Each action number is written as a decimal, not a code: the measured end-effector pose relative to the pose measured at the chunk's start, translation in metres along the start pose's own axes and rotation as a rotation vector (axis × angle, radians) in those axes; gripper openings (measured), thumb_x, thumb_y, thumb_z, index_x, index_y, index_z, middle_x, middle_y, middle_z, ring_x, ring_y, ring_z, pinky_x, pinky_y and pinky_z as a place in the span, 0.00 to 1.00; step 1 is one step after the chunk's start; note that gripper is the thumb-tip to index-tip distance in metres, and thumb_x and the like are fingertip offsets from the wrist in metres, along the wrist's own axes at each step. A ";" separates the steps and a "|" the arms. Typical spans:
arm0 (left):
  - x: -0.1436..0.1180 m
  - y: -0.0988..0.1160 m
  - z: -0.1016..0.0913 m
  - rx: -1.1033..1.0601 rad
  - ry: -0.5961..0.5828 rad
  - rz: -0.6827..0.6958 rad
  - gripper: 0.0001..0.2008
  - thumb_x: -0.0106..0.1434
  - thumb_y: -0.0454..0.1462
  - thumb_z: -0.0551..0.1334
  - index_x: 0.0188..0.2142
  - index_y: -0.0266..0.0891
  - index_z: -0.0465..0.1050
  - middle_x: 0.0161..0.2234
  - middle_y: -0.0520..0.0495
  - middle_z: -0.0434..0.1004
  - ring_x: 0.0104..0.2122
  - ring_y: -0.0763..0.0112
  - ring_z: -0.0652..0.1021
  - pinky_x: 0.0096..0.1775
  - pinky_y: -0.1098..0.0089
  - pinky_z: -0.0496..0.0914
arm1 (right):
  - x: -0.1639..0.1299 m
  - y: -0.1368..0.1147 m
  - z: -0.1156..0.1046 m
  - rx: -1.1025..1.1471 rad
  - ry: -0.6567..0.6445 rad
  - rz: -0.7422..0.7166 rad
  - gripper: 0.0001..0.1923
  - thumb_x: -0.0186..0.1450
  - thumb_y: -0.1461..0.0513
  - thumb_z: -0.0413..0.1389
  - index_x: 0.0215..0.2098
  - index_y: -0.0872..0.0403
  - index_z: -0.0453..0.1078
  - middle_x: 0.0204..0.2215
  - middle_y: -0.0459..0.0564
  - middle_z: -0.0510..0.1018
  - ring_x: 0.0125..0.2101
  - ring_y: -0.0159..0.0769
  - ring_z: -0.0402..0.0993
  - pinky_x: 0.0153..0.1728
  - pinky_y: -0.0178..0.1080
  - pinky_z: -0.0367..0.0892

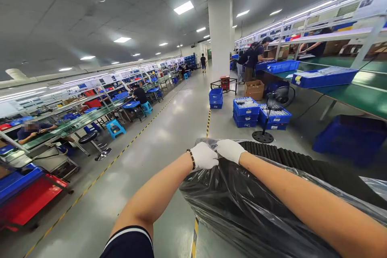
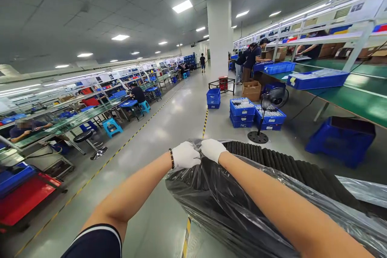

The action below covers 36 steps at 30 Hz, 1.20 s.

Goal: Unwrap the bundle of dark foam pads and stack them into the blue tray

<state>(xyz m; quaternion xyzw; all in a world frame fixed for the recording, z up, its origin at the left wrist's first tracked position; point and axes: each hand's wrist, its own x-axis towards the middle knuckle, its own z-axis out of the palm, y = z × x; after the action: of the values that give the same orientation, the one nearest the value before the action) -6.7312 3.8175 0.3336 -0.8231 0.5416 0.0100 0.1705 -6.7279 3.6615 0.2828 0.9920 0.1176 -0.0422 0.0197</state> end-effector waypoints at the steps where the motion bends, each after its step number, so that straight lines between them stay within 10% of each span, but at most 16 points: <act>1: -0.005 0.000 0.003 0.030 0.034 0.032 0.17 0.68 0.42 0.51 0.37 0.39 0.78 0.35 0.46 0.82 0.39 0.62 0.79 0.44 0.62 0.68 | 0.004 -0.001 -0.003 -0.002 -0.021 0.018 0.12 0.68 0.58 0.54 0.41 0.59 0.74 0.42 0.55 0.78 0.46 0.39 0.73 0.51 0.46 0.65; 10: -0.082 -0.005 0.052 -0.078 0.234 0.114 0.13 0.66 0.40 0.57 0.28 0.44 0.77 0.28 0.53 0.79 0.42 0.65 0.75 0.61 0.39 0.45 | -0.003 0.028 -0.006 0.055 -0.133 0.223 0.16 0.69 0.54 0.52 0.44 0.58 0.72 0.43 0.55 0.78 0.43 0.38 0.74 0.48 0.46 0.67; 20: -0.116 -0.010 0.060 -0.099 0.245 -0.068 0.11 0.64 0.41 0.59 0.28 0.42 0.75 0.31 0.51 0.78 0.50 0.60 0.72 0.62 0.39 0.44 | -0.029 0.038 -0.016 0.208 -0.040 0.241 0.26 0.66 0.48 0.51 0.52 0.59 0.69 0.46 0.62 0.77 0.48 0.49 0.73 0.47 0.44 0.65; 25: -0.096 -0.007 0.037 -0.218 0.261 -0.131 0.10 0.64 0.39 0.59 0.29 0.42 0.76 0.37 0.52 0.81 0.56 0.58 0.69 0.63 0.41 0.45 | -0.073 0.009 -0.043 0.540 0.037 -0.192 0.30 0.68 0.49 0.43 0.64 0.54 0.59 0.63 0.51 0.63 0.61 0.39 0.58 0.62 0.40 0.51; 31: -0.080 0.006 0.017 -0.231 0.095 -0.059 0.15 0.64 0.47 0.59 0.28 0.41 0.76 0.27 0.50 0.79 0.38 0.66 0.78 0.48 0.64 0.68 | -0.106 -0.044 -0.028 0.662 -0.418 -0.273 0.24 0.57 0.49 0.54 0.42 0.57 0.74 0.35 0.52 0.79 0.37 0.42 0.73 0.41 0.43 0.67; 36: -0.084 0.000 0.033 -0.001 0.127 -0.093 0.33 0.57 0.65 0.53 0.26 0.38 0.75 0.20 0.45 0.76 0.23 0.63 0.77 0.25 0.67 0.62 | -0.122 -0.034 -0.011 0.670 -0.342 -0.065 0.17 0.46 0.52 0.62 0.27 0.54 0.67 0.24 0.43 0.71 0.28 0.35 0.65 0.29 0.37 0.58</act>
<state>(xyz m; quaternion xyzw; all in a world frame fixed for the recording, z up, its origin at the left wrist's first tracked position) -6.7603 3.9016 0.3198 -0.8466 0.5123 -0.0498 0.1357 -6.8532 3.6673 0.3039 0.9178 0.1235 -0.2438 -0.2879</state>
